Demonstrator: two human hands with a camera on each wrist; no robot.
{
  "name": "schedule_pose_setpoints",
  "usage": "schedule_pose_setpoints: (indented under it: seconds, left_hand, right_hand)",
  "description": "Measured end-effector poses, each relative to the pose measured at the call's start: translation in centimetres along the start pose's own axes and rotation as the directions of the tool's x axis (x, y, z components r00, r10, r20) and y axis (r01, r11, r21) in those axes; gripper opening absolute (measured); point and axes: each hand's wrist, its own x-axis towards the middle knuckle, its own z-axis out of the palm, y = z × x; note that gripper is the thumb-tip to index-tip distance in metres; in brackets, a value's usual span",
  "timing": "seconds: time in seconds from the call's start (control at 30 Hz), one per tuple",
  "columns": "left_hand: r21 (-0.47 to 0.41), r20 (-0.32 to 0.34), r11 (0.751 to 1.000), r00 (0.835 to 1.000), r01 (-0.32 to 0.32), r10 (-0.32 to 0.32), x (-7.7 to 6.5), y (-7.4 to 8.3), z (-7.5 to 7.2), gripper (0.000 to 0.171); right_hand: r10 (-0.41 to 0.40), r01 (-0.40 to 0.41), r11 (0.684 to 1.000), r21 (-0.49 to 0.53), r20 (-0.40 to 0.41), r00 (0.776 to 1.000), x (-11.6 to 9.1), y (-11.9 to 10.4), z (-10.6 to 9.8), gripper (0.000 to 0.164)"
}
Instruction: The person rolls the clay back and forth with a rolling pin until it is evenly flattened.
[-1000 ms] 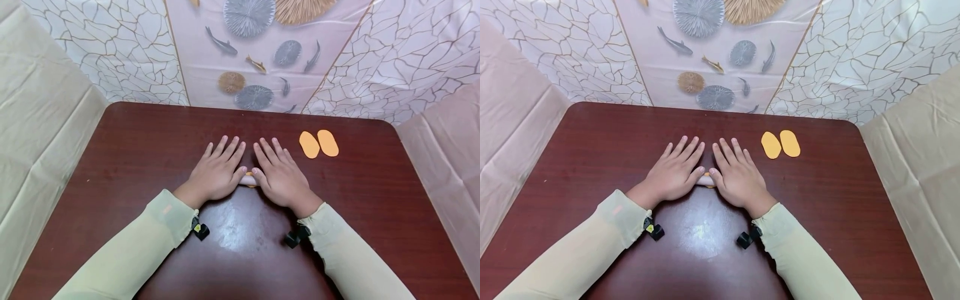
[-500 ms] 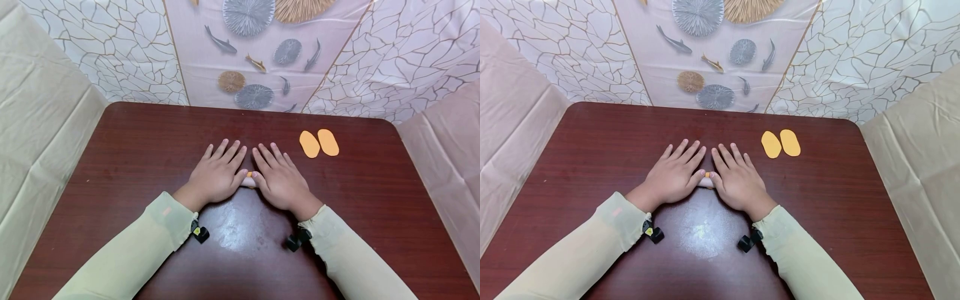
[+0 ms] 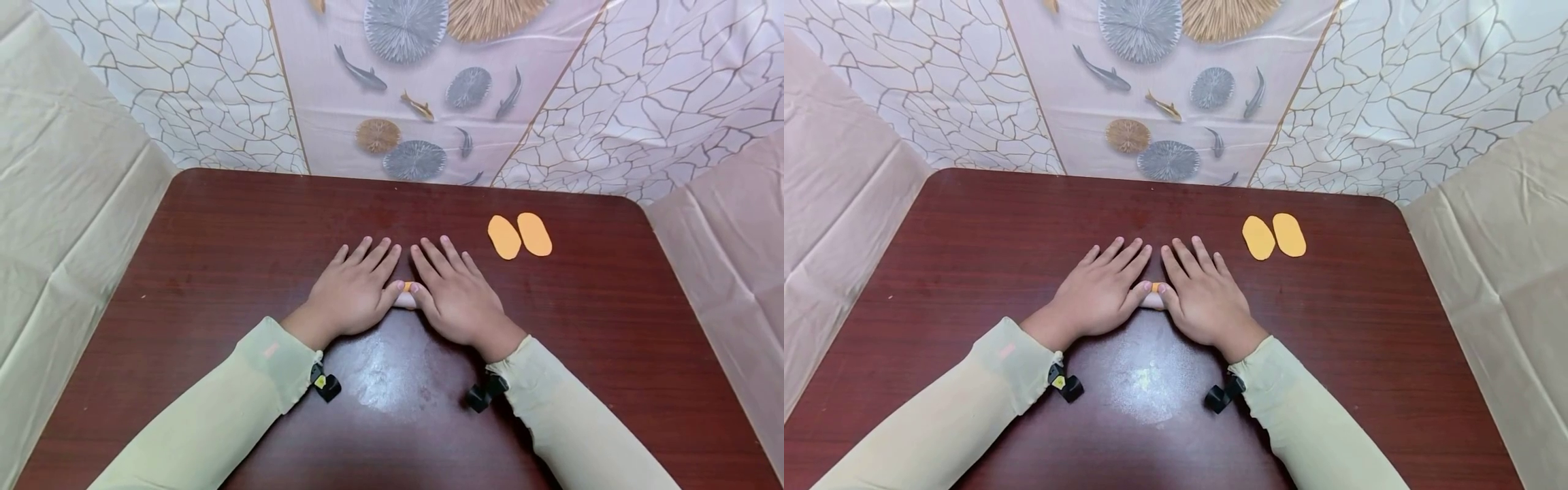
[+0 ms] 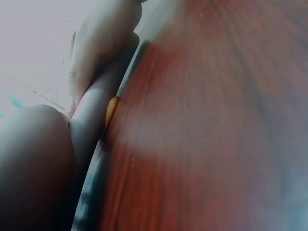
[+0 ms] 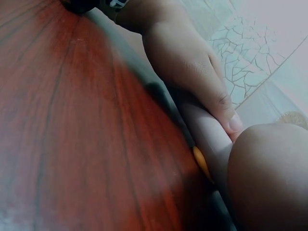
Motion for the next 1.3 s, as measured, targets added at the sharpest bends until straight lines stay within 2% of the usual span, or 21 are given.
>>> schedule_pose_setpoints:
  seconds: [0.47,0.9,1.13,1.3]
  left_hand:
    - [-0.066,0.056,0.996,0.997,0.053,-0.049,1.8,-0.4,-0.5,0.071]
    - [-0.128,0.085,0.985,0.990,0.120,-0.110,2.9,-1.0,-1.4,0.073]
    - [-0.152,0.098,0.979,0.988,0.134,-0.120,3.3,-1.4,-1.1,0.074]
    - [-0.163,0.089,0.976,0.987,0.147,-0.133,3.7,-1.6,-0.8,0.072]
  right_hand:
    - [0.040,-0.042,0.999,0.031,0.071,0.997,1.6,0.7,-1.2,0.071]
    - [0.038,-0.041,0.998,0.055,0.062,0.997,2.8,1.3,-1.5,0.067]
    - [0.026,-0.031,0.997,0.076,0.065,0.998,3.5,1.6,-1.3,0.062]
    - [0.006,-0.007,0.996,0.087,0.013,1.000,4.0,1.9,-1.0,0.060]
